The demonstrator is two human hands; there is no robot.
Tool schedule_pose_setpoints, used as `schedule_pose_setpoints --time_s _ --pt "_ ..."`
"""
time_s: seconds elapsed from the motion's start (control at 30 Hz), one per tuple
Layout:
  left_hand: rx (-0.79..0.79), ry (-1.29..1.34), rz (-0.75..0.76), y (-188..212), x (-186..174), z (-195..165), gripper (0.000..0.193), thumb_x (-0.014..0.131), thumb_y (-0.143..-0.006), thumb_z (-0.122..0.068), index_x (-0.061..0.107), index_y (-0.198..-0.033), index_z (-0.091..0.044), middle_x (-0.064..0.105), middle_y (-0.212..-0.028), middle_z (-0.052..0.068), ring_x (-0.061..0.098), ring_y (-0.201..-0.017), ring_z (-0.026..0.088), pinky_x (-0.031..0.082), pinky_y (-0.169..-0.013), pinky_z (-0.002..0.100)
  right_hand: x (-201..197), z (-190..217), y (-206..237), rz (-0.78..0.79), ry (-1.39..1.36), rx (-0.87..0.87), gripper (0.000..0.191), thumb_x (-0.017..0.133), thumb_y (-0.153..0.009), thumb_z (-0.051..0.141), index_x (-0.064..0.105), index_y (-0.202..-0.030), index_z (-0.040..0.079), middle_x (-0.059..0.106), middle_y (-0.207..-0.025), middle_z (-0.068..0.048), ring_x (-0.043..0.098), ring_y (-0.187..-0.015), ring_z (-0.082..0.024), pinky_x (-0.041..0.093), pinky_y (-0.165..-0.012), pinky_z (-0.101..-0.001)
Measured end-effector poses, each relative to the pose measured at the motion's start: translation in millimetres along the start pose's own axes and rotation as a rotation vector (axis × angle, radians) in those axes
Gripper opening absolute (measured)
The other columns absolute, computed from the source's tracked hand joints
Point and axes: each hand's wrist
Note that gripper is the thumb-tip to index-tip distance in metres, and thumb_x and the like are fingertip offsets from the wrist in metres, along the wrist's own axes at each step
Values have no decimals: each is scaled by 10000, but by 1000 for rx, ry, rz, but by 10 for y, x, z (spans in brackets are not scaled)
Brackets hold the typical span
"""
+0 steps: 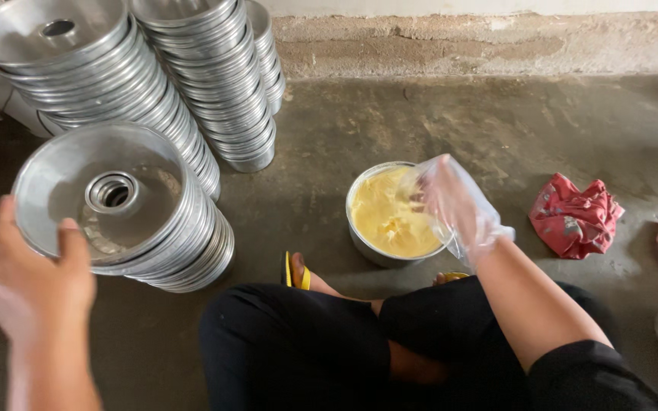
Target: The person sits on the floor and uses a plastic-gloved hand to scoop a yellow substance from a container and spread it inside metal molds. They handle the molds one at a time, coating the interior surfaces, and stack the finished molds to the side.
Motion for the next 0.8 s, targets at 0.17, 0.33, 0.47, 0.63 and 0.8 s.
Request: schedule_pose_setpoints --time_s 0.17,0.33,0.47,0.63,0.8 --pt "-194 176 120 -211 272 626 429 789 -979 -252 644 -1244 52 675 -1197 232 659 -1070 373 524 -911 489 -59 36 63 -56 -412 -39 1022 116 -949 760 42 -1610 -17 89 -1667 -317 164 -1519 -507 152 -1215 -657" --pt "-162 183 175 -557 557 1007 289 716 -964 -198 666 -1106 48 719 -974 223 715 -944 372 560 -862 474 -283 -253 54 -18 -508 -126 974 173 -974 755 124 -1605 15 97 -1613 -380 188 -1481 -517 188 -1180 -620" --pt "-109 103 167 -783 432 942 200 662 -958 -145 679 -1046 34 695 -984 265 671 -914 396 523 -808 474 -375 -621 -157 -231 250 -353 687 282 -1122 576 516 -1284 -50 519 -1377 -319 498 -1306 -451 411 -1125 -493" --pt "-507 603 227 -674 85 445 233 690 -972 -246 654 -1042 -26 636 -879 74 558 -737 167 430 -587 369 -222 -909 -311 -141 1463 -589 399 428 -1066 341 726 -1029 76 734 -1033 -155 659 -964 -328 507 -858 -419" --pt "-561 1058 163 -485 -84 82 201 681 -931 -129 651 -1076 8 663 -921 64 598 -768 152 460 -640 312 -34 -616 44 -373 786 -232 612 319 -1099 428 732 -1032 -18 749 -1127 -216 660 -1098 -344 475 -1008 -461"
Point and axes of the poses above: each hand's wrist, its own y-axis away from the middle knuckle, its own x-axis out of the palm, z = x × y
